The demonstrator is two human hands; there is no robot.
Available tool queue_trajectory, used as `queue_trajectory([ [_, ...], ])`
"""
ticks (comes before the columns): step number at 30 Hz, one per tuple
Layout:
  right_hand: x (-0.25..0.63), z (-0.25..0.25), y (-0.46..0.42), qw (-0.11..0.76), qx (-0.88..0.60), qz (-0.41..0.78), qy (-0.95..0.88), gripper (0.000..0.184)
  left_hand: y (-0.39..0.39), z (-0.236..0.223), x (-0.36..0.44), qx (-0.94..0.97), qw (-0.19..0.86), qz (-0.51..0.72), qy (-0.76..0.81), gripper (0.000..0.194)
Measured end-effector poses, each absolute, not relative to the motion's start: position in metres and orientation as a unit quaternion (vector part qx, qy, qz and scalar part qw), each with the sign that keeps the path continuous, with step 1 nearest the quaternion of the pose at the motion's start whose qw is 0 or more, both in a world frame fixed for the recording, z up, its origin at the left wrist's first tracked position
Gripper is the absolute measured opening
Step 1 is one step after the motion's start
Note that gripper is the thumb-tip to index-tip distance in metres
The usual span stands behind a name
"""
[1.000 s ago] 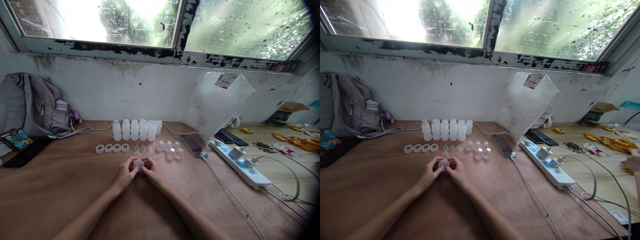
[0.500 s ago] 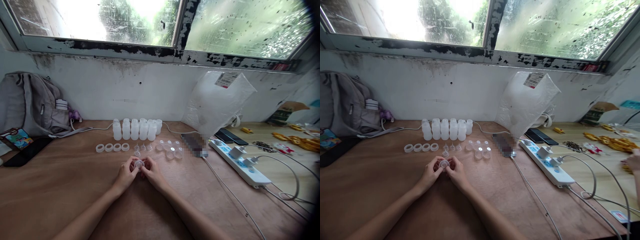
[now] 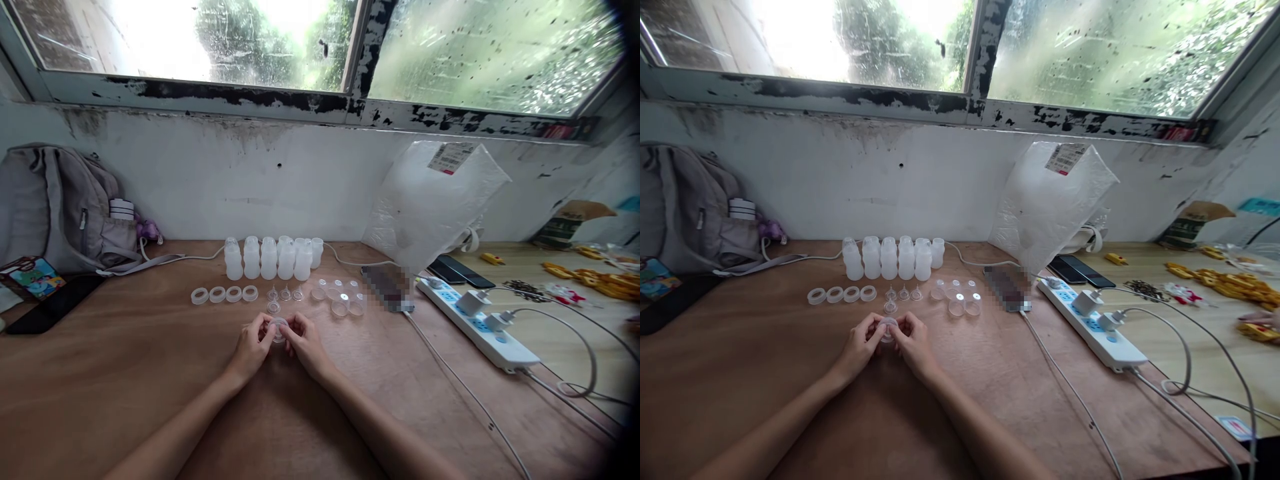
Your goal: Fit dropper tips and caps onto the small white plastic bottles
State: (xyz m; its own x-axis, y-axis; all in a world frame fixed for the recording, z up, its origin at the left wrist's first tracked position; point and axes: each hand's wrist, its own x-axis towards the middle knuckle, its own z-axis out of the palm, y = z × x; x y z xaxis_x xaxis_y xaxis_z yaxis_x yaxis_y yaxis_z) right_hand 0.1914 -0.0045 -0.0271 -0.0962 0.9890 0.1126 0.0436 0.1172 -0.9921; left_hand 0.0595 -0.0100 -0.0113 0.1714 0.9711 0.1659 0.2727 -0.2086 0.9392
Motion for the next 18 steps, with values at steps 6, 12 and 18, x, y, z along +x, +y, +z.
queue_trajectory([
  [6, 0.19, -0.024, -0.004, 0.498, -0.457, 0.49, -0.55, 0.023, -0.01, -0.016, 0.062, 0.627, 0.439, 0.435, 0.474, 0.021],
  [12, 0.19, -0.025, -0.004, 0.501, -0.457, 0.498, -0.54, 0.024, -0.008, -0.018, 0.062, 0.61, 0.462, 0.449, 0.461, 0.021],
  [18, 0.192, -0.026, -0.002, 0.478, -0.446, 0.529, -0.541, 0.029, -0.004, -0.023, 0.059, 0.601, 0.474, 0.456, 0.454, 0.021],
])
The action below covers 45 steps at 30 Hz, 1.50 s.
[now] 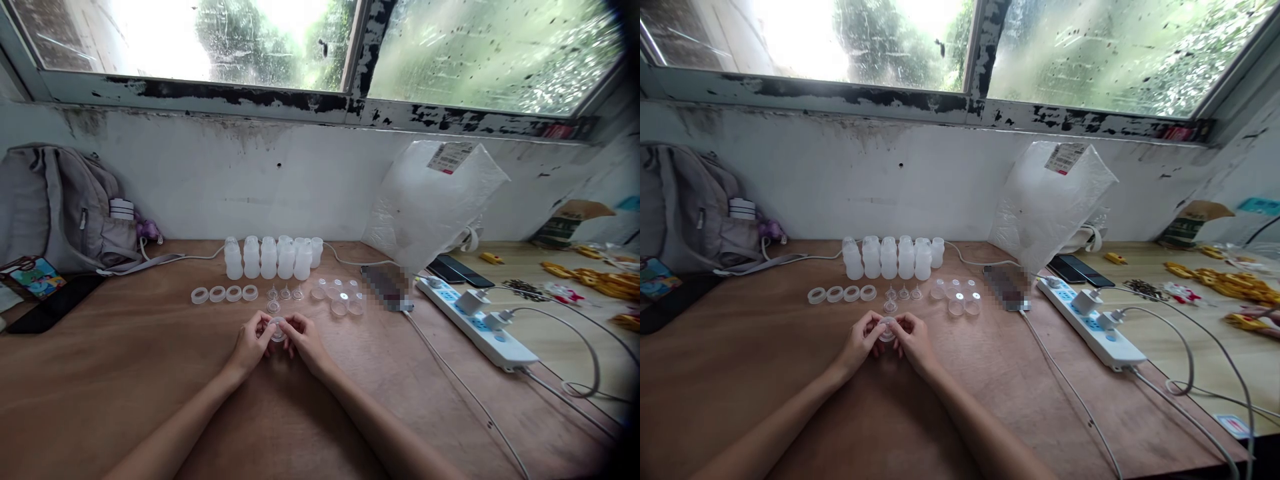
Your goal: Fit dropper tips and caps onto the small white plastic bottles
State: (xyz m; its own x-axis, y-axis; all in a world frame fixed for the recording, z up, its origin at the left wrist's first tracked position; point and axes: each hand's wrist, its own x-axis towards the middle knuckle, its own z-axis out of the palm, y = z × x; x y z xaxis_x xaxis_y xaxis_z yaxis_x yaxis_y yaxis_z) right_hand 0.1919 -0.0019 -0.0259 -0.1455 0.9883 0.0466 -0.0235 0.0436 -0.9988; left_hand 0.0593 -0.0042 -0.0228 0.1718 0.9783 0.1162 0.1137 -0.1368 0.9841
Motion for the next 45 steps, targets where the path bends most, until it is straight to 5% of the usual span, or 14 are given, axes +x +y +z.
queue_trajectory([
  [26, 0.19, -0.031, -0.002, 0.479, -0.481, 0.426, -0.598, 0.023, -0.004, -0.026, 0.063, 0.579, 0.483, 0.47, 0.459, 0.021],
  [45, 0.192, -0.032, -0.003, 0.476, -0.476, 0.381, -0.634, 0.012, -0.008, -0.017, 0.06, 0.679, 0.331, 0.417, 0.505, 0.009],
])
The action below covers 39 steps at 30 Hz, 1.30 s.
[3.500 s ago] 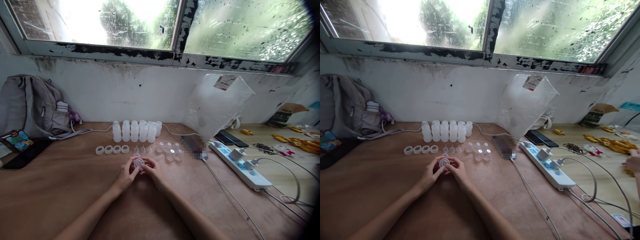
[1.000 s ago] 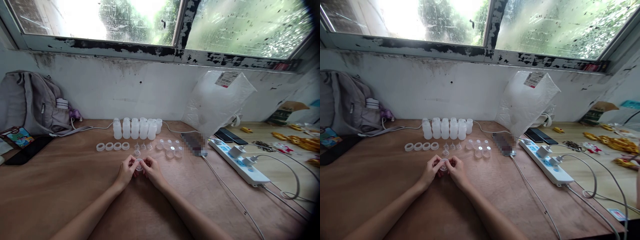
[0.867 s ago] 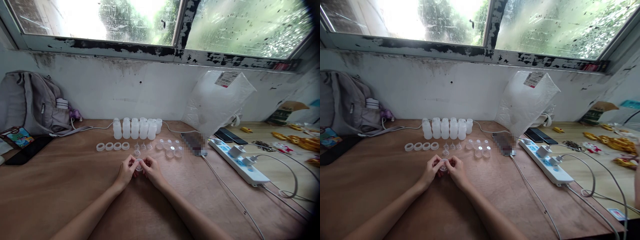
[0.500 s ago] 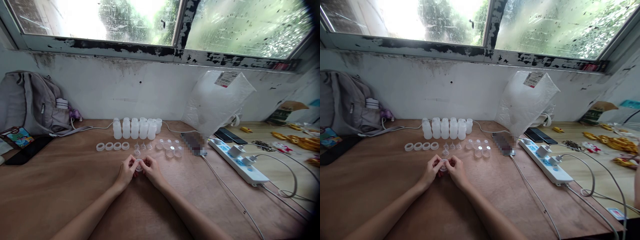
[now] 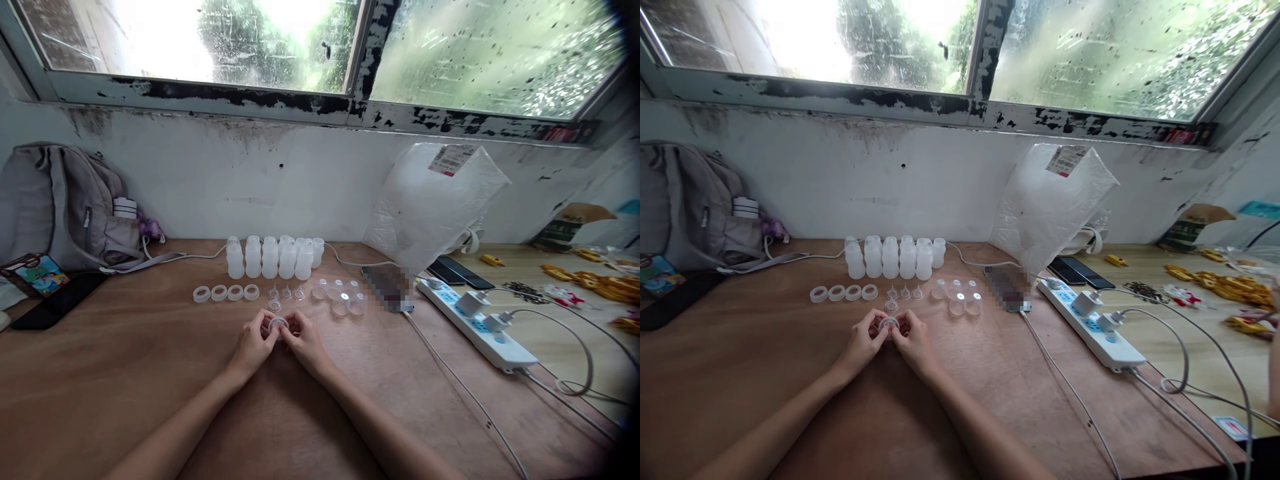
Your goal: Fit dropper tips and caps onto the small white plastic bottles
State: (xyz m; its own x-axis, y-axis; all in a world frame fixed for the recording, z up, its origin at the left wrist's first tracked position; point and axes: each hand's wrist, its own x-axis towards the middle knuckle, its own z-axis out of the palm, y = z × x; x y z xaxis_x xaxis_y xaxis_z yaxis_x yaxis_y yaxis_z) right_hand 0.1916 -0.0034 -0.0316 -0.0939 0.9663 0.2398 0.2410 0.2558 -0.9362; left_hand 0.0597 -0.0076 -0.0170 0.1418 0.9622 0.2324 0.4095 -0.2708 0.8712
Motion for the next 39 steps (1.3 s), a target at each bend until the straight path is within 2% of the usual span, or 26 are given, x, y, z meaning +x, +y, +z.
queue_trajectory([
  [5, 0.188, -0.026, -0.007, 0.467, -0.483, 0.338, -0.659, 0.007, -0.008, -0.016, 0.06, 0.71, 0.238, 0.392, 0.535, 0.004],
  [11, 0.184, -0.023, -0.01, 0.466, -0.489, 0.313, -0.668, 0.008, -0.006, -0.016, 0.06, 0.715, 0.218, 0.387, 0.539, 0.007],
  [16, 0.184, -0.026, -0.009, 0.479, -0.484, 0.314, -0.662, 0.008, -0.005, -0.018, 0.06, 0.705, 0.244, 0.392, 0.538, 0.004],
  [20, 0.185, -0.029, -0.008, 0.479, -0.489, 0.315, -0.657, 0.009, -0.005, -0.019, 0.059, 0.701, 0.287, 0.394, 0.521, 0.009],
  [25, 0.192, -0.025, -0.009, 0.463, -0.464, 0.262, -0.708, 0.008, -0.009, -0.018, 0.059, 0.716, 0.26, 0.41, 0.502, 0.011],
  [31, 0.197, -0.019, -0.011, 0.441, -0.435, 0.285, -0.732, 0.006, -0.009, -0.017, 0.057, 0.69, 0.299, 0.411, 0.515, 0.01],
  [39, 0.199, -0.024, -0.004, 0.448, -0.472, 0.304, -0.696, 0.012, -0.008, -0.016, 0.055, 0.704, 0.337, 0.419, 0.464, 0.024],
])
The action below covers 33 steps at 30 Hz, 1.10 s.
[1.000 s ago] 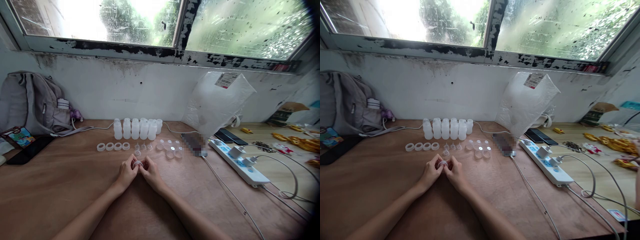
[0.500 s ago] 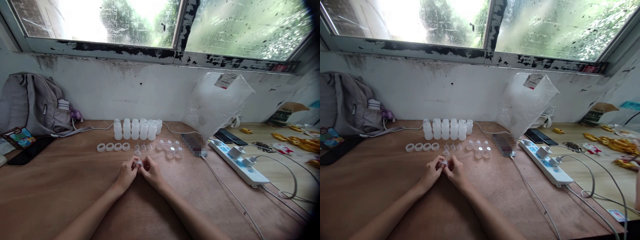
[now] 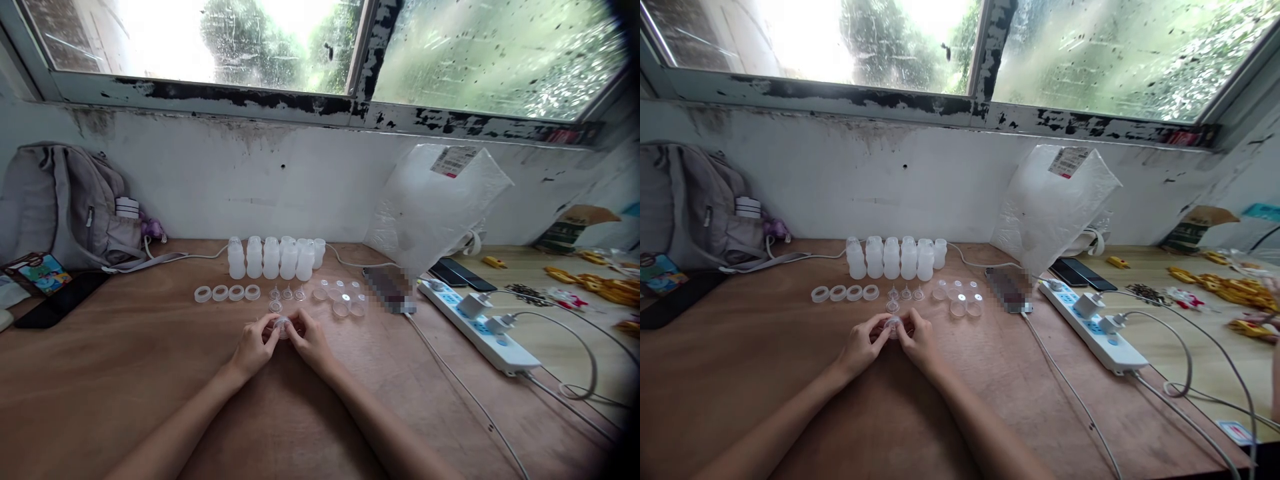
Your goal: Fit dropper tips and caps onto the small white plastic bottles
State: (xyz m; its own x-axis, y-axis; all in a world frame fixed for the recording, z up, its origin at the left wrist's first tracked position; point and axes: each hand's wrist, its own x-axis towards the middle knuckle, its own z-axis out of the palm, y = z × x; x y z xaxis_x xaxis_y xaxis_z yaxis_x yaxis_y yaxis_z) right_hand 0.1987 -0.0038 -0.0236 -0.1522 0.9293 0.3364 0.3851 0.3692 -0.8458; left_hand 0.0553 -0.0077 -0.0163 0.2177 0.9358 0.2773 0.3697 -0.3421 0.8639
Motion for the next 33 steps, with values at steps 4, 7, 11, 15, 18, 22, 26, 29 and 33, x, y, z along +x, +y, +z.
queue_trajectory([
  [4, 0.2, -0.024, -0.003, 0.444, -0.474, 0.318, -0.691, 0.014, -0.01, -0.013, 0.056, 0.705, 0.331, 0.424, 0.462, 0.021],
  [7, 0.199, -0.022, -0.004, 0.443, -0.477, 0.314, -0.692, 0.014, -0.01, -0.011, 0.056, 0.693, 0.369, 0.422, 0.454, 0.02],
  [11, 0.198, -0.022, -0.004, 0.44, -0.491, 0.303, -0.687, 0.016, -0.007, -0.016, 0.057, 0.662, 0.426, 0.422, 0.45, 0.022],
  [15, 0.197, -0.025, -0.003, 0.448, -0.496, 0.297, -0.682, 0.015, -0.002, -0.026, 0.058, 0.64, 0.445, 0.433, 0.453, 0.021],
  [18, 0.195, -0.028, -0.003, 0.452, -0.499, 0.29, -0.68, 0.013, 0.001, -0.029, 0.057, 0.644, 0.429, 0.43, 0.464, 0.019],
  [22, 0.194, -0.03, -0.003, 0.451, -0.506, 0.284, -0.678, 0.013, 0.0, -0.028, 0.056, 0.658, 0.396, 0.424, 0.48, 0.018],
  [26, 0.193, -0.03, -0.004, 0.451, -0.51, 0.283, -0.676, 0.012, 0.0, -0.027, 0.056, 0.655, 0.381, 0.427, 0.493, 0.016],
  [29, 0.193, -0.029, -0.005, 0.449, -0.514, 0.282, -0.674, 0.011, 0.0, -0.028, 0.057, 0.651, 0.371, 0.428, 0.505, 0.016],
  [33, 0.192, -0.028, -0.006, 0.454, -0.512, 0.282, -0.672, 0.012, -0.002, -0.025, 0.057, 0.657, 0.348, 0.431, 0.51, 0.015],
])
